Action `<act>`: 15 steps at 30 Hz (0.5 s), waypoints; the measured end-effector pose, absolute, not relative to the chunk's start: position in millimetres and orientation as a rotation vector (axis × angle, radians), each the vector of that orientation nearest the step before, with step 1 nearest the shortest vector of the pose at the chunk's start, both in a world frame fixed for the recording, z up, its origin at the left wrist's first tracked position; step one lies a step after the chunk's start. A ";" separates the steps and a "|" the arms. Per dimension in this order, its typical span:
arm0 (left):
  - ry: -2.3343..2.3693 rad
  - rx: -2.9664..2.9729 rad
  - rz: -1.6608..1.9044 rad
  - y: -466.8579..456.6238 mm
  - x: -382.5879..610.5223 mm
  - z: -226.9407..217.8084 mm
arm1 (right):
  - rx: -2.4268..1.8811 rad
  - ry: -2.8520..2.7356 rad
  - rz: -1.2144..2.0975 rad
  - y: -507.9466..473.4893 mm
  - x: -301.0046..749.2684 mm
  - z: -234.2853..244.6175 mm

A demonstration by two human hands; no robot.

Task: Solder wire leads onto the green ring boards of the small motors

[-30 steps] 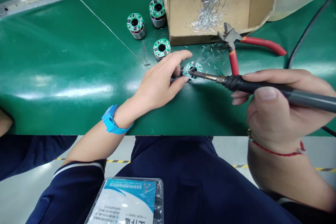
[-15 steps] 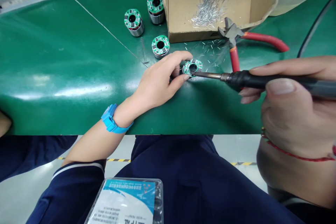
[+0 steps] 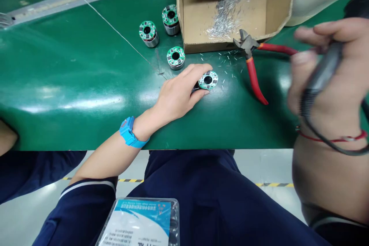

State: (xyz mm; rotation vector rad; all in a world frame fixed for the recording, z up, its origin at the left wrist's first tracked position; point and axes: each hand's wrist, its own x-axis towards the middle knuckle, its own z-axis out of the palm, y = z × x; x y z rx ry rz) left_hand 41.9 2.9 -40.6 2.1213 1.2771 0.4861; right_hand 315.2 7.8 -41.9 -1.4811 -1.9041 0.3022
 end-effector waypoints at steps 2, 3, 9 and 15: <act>1.290 2.049 0.520 1.4 42.6 -36.8 | -1.517 -2.052 0.263 9.5 312.7 -49.5; 1.297 2.017 0.538 0.4 42.5 -35.1 | -1.592 -2.122 0.249 10.3 311.7 -52.3; 1.330 1.957 0.570 -6.2 40.5 -29.0 | -1.735 -2.248 0.147 2.2 311.0 -50.2; 1.281 2.022 0.594 -7.8 40.0 -25.5 | -1.264 -2.494 0.120 -18.4 311.1 -32.7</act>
